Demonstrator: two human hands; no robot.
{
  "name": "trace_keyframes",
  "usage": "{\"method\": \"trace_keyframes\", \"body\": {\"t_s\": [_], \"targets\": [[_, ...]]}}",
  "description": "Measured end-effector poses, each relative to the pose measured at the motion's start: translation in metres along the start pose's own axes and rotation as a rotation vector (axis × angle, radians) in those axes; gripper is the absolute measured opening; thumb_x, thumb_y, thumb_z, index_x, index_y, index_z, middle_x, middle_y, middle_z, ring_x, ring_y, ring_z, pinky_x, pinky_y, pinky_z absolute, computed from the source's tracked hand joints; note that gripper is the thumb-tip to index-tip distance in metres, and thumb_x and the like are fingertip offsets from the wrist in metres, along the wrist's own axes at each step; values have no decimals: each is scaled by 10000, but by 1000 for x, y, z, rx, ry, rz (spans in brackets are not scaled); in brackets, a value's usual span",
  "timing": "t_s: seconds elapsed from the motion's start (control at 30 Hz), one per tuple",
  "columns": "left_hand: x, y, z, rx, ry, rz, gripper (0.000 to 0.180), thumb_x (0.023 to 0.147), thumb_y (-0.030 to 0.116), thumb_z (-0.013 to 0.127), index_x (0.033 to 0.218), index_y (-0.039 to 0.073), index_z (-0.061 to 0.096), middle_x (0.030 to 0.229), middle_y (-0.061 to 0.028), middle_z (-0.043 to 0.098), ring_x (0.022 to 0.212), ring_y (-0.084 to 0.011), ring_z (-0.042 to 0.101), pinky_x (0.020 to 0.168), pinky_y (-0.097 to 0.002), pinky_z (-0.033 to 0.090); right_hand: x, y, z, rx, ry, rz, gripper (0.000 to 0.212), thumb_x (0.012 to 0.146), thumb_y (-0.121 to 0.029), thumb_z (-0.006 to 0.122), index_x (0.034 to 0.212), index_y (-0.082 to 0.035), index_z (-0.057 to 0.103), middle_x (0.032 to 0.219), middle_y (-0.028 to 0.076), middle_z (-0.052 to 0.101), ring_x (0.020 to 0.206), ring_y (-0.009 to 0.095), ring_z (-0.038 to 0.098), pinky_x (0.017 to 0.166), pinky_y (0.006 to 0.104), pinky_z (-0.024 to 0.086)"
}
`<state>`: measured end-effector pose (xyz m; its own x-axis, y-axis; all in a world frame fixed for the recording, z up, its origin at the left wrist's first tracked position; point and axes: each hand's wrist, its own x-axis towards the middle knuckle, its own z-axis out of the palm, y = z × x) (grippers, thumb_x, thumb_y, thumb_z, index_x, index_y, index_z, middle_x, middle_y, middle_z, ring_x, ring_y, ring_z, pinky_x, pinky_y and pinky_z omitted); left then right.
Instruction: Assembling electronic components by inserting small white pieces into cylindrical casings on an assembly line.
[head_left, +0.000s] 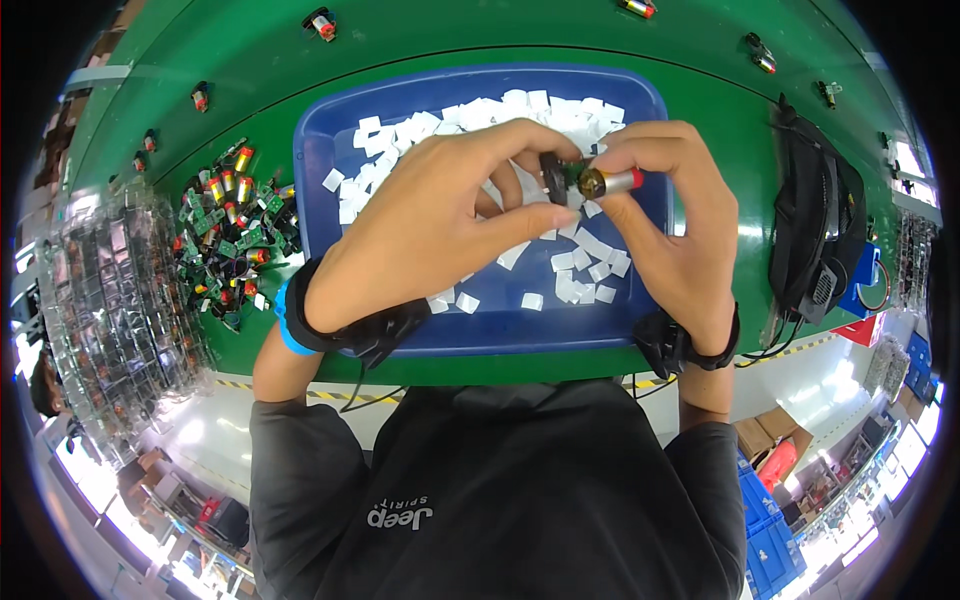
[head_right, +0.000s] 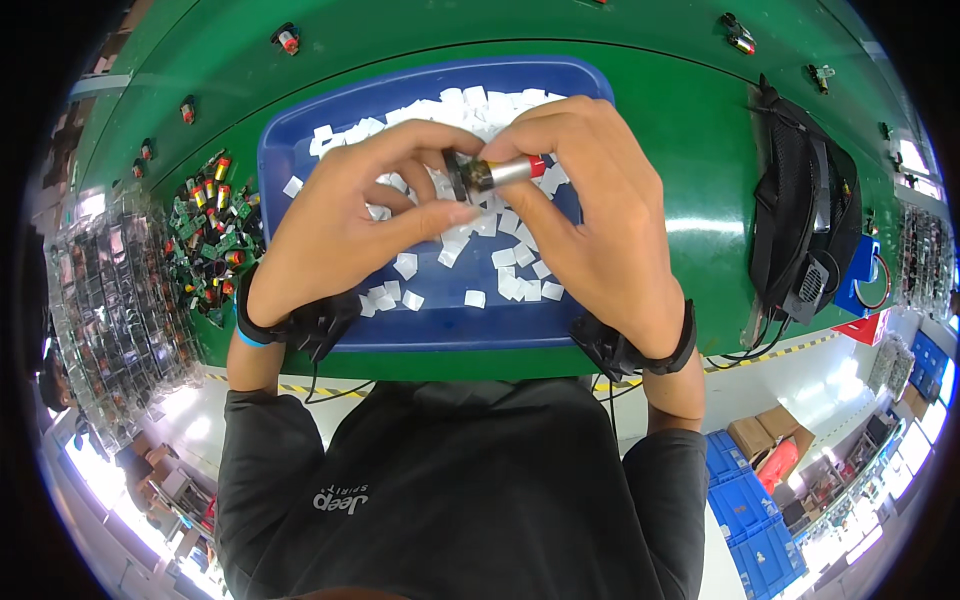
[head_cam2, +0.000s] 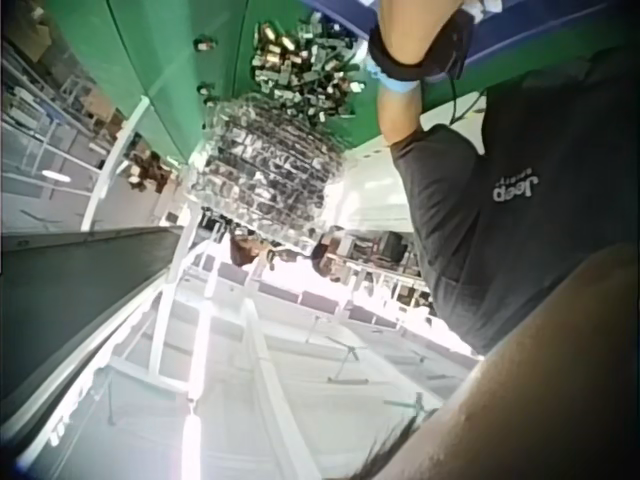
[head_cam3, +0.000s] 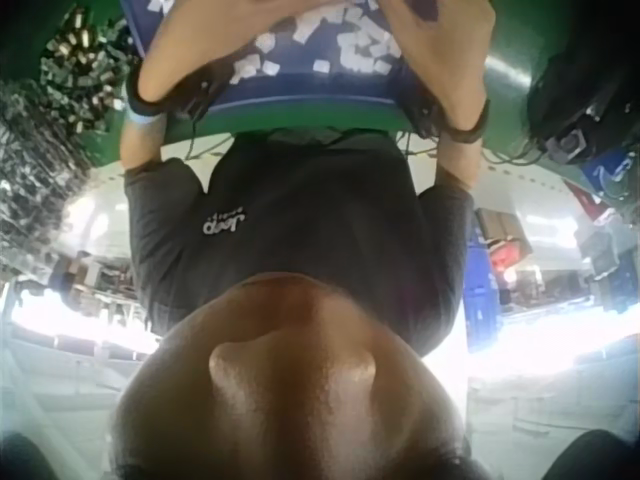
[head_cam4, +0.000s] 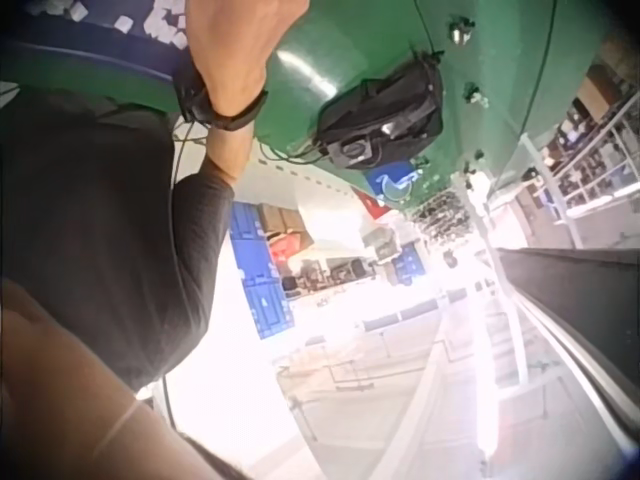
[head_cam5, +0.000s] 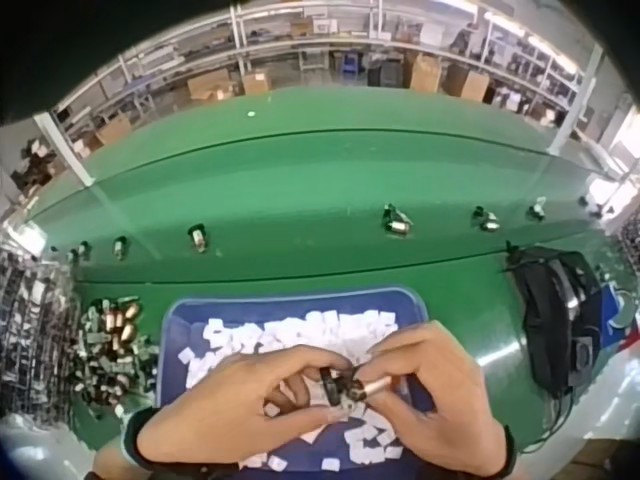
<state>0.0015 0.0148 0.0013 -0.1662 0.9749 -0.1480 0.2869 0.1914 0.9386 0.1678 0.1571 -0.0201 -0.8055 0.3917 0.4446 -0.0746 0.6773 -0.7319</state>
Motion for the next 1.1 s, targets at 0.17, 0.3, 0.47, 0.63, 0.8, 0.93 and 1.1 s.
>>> {"method": "trace_keyframes", "body": {"t_s": [0.17,0.3,0.47,0.63,0.8,0.93,1.1], "targets": [[1,7,-7,60,-57,-52,348,859,40,718,1196,30,632,980,-62,623,771,-100,612,663,-268,554,-1,-3,1,-72,-44,12,286,731,88,746,969,-36,647,951,88,678,937,265,648,871,395,521],[-4,2,-9,26,-62,-10,380,862,-12,672,1234,24,608,1027,-70,614,801,-113,614,683,-273,564,-2,1,-2,-83,-121,-129,321,762,78,740,1033,-45,620,938,96,705,1029,278,661,996,476,492],[-4,1,-16,-249,-147,-19,374,906,-29,581,1278,-2,561,1067,-80,604,815,-133,629,714,-286,581,2,-8,-4,9,-119,-161,296,747,14,799,1001,-43,658,940,105,732,1076,307,659,1019,510,485],[-2,-1,-18,-563,-151,-183,289,970,25,505,1255,-3,543,1001,-86,601,757,-152,657,669,-311,599,1,-6,1,-57,-91,-178,277,735,-36,824,974,-37,686,981,90,741,1077,320,661,992,481,512],[4,-1,-13,-569,-125,-237,292,995,55,470,1271,-18,528,1028,-101,598,769,-152,652,666,-310,624,-2,-5,4,-152,-52,-231,252,758,-17,801,977,-35,678,1004,84,746,1059,312,670,955,445,531],[4,2,-11,-544,-98,-198,304,988,52,477,1279,-21,522,1019,-100,604,771,-147,650,665,-303,629,-3,-6,9,-128,0,-215,258,752,8,796,975,-25,672,1020,95,746,1028,308,682,893,406,554],[0,-1,-3,-555,-33,-129,336,960,17,487,1293,-21,517,967,-88,615,758,-137,648,696,-306,631,-3,-4,12,-182,97,-313,273,707,54,796,943,-9,675,990,109,747,960,285,698,766,346,581]]}}
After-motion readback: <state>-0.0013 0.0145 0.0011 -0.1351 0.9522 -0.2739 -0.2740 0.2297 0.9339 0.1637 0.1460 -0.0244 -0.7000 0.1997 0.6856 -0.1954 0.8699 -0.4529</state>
